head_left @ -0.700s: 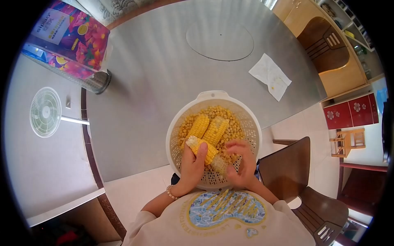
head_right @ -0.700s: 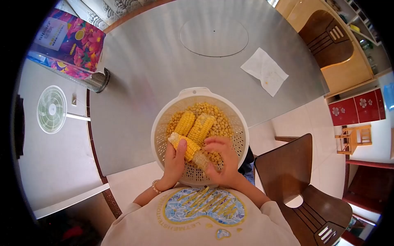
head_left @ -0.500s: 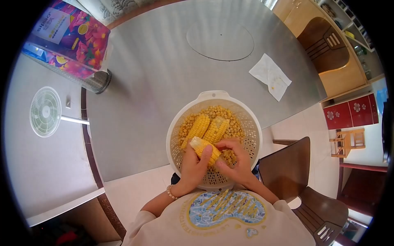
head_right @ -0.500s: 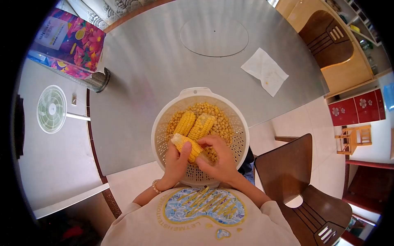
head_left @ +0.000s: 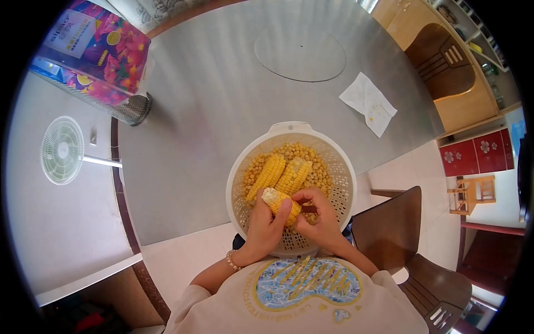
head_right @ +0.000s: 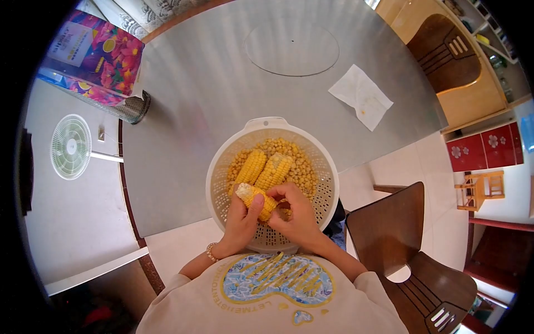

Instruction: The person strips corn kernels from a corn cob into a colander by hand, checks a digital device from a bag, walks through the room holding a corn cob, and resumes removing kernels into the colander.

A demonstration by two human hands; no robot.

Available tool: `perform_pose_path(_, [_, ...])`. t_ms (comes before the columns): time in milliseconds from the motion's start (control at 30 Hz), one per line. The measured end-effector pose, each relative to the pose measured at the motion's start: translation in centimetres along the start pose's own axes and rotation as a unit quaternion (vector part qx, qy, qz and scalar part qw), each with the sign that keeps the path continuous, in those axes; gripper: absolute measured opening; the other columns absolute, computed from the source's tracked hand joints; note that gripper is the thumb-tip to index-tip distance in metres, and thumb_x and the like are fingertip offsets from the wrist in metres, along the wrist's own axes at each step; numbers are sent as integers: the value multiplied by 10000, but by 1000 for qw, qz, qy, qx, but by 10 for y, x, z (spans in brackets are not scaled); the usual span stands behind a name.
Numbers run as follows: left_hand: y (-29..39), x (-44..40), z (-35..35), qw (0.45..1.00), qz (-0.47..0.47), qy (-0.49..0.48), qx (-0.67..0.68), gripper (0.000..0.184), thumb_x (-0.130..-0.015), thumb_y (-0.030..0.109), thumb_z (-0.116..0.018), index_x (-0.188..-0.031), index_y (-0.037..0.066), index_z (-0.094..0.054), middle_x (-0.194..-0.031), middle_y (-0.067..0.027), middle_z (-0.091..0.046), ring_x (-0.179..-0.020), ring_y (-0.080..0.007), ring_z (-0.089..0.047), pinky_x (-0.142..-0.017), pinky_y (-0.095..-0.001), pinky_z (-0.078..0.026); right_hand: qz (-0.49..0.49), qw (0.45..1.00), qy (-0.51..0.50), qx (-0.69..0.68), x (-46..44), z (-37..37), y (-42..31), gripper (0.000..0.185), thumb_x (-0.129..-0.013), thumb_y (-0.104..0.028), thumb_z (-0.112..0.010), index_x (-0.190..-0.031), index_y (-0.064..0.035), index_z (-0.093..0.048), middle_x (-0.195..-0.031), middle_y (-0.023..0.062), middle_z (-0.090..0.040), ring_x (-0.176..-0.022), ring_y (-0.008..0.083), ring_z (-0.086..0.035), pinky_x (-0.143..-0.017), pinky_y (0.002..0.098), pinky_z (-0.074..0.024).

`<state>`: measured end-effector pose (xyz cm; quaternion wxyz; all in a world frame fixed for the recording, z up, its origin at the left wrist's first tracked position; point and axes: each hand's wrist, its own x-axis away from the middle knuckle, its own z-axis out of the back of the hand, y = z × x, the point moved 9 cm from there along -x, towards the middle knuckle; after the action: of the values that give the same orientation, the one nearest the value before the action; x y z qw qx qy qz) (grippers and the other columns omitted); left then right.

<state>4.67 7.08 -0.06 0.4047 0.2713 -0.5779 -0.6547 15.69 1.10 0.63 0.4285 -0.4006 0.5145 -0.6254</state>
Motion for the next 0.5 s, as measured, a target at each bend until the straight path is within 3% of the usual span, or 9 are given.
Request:
perform_pose_path(100, [-5,0,0,1000,-4,6,11,395,-939,270,-509,-1167,-38,-412,-997,-150,-609,-876,-246,-612,-743,-345,-468,14,999,15,-29,1,5,-1,314,-723,48,-571,-1025,-31,-547,-930,68,-547,-860,145,-576,-744,262,-493])
perform_pose_path(167, [-25,0,-5,988,75,-11,137,393,-955,279,-476,-1192,-25,-400,-1023,-120,-589,-881,-196,-592,-755,-327,-465,-79,994,-3,-76,6,8,27,274,-735,52,-559,-997,-27,-561,-935,58,-548,-843,128,-576,-733,250,-494])
perform_pose_path(200, [-27,0,-6,987,76,-12,138,393,-955,279,-476,-1192,-25,-400,-1023,-120,-589,-881,-196,-592,-755,-327,-465,-80,994,-1,-76,7,7,27,274,-735,52,-559,-997,-27,-561,-935,58,-548,-843,128,-576,-733,250,-494])
perform_pose_path(300, [-19,-2,-2,993,33,4,116,401,-963,289,-459,-1210,-18,-386,-1010,-97,-581,-860,-156,-574,-757,-308,-465,-12,993,59,-106,8,14,14,244,-732,62,-571,-955,-36,-579,-932,55,-552,-814,112,-569,-715,226,-481])
perform_pose_path(400, [-22,0,-3,984,114,-12,135,410,-961,292,-463,-1214,-19,-378,-996,-106,-580,-847,-162,-576,-738,-304,-470,74,989,101,-77,7,23,-6,175,-718,23,-635,-877,-44,-607,-919,70,-557,-823,144,-566,-717,243,-466])
perform_pose_path(467, [-16,-2,1,996,49,2,81,420,-959,282,-467,-1215,-32,-360,-990,-133,-584,-825,-184,-590,-688,-305,-476,144,982,66,101,7,16,-24,137,-696,-39,-700,-809,-47,-623,-914,88,-559,-851,191,-563,-738,278,-453])
perform_pose_path(500, [-20,-2,0,995,49,2,81,420,-959,282,-467,-1215,-32,-360,-990,-133,-584,-825,-184,-590,-688,-305,-476,144,982,66,101,7,15,-24,137,-696,-39,-700,-809,-47,-623,-914,88,-559,-851,191,-563,-738,278,-453])
